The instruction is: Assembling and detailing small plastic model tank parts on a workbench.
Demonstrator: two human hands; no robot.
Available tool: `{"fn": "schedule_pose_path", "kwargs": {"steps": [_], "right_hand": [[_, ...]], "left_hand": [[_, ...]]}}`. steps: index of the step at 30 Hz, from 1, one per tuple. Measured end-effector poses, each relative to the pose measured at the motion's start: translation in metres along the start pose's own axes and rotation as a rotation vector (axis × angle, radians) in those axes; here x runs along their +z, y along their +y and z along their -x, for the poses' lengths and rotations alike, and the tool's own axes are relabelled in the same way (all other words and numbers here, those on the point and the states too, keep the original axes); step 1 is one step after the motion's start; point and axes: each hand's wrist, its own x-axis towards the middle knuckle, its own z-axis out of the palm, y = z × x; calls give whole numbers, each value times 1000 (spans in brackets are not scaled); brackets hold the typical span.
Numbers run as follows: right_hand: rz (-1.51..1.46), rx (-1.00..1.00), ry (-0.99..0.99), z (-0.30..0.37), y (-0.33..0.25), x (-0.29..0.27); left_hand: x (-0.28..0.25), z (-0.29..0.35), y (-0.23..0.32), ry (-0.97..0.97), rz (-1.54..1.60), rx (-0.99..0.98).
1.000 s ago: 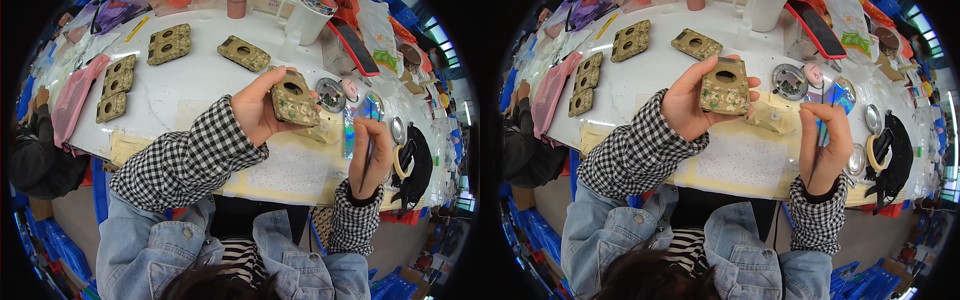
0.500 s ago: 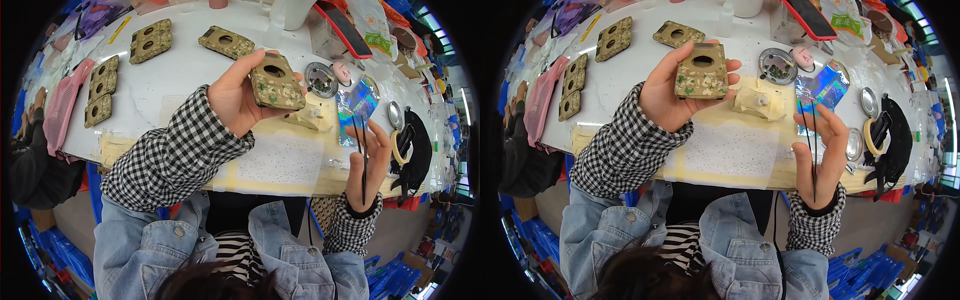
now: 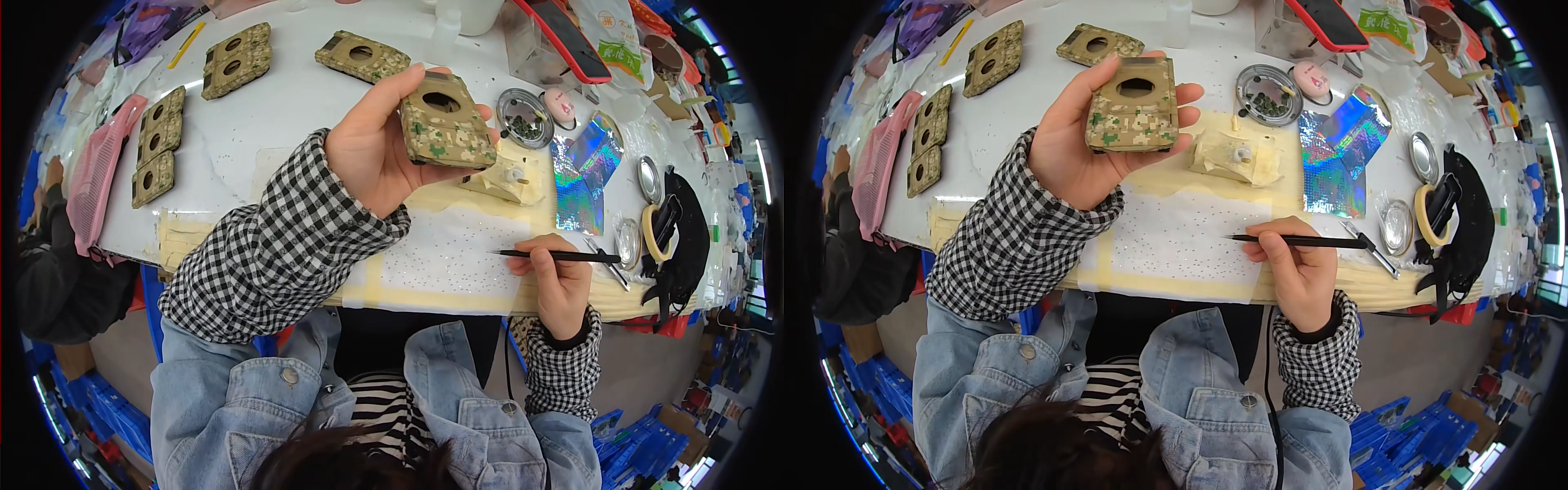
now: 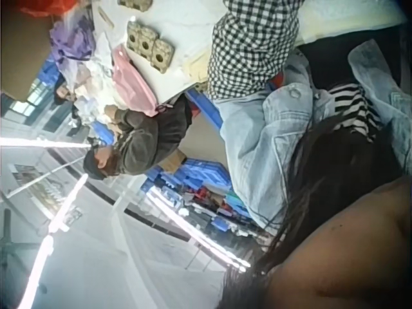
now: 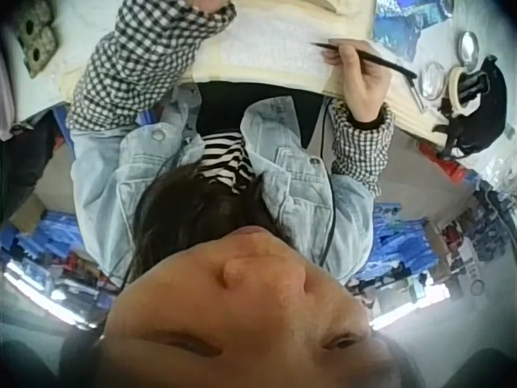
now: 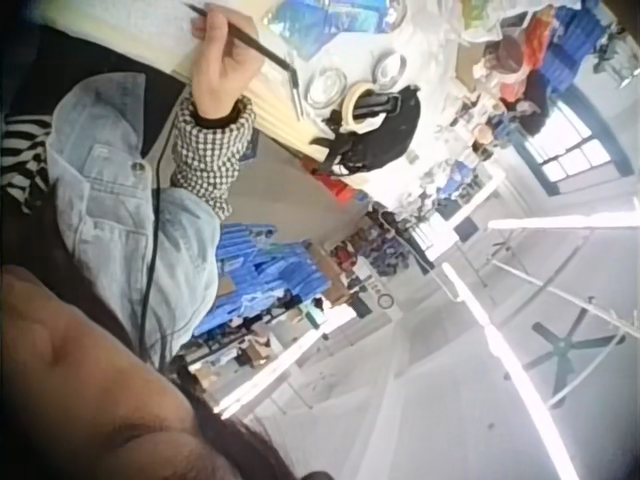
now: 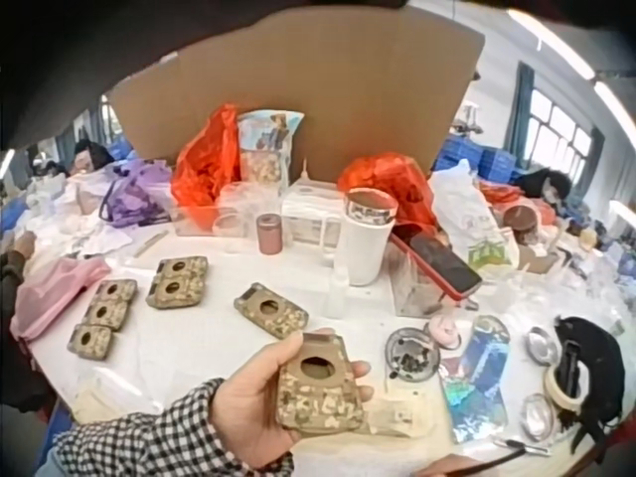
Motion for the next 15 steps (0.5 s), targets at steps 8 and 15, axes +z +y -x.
{"fn": "schedule_pose_path", "kwargs": {"steps": [8,15], "right_hand": [[33,-7,-2,0,0,3],[50,-11,-10,0,0,3]], "left_hand": [[-3,0,0,-23,-7,-10],[-3,0,0,-27,8,-3]]}}
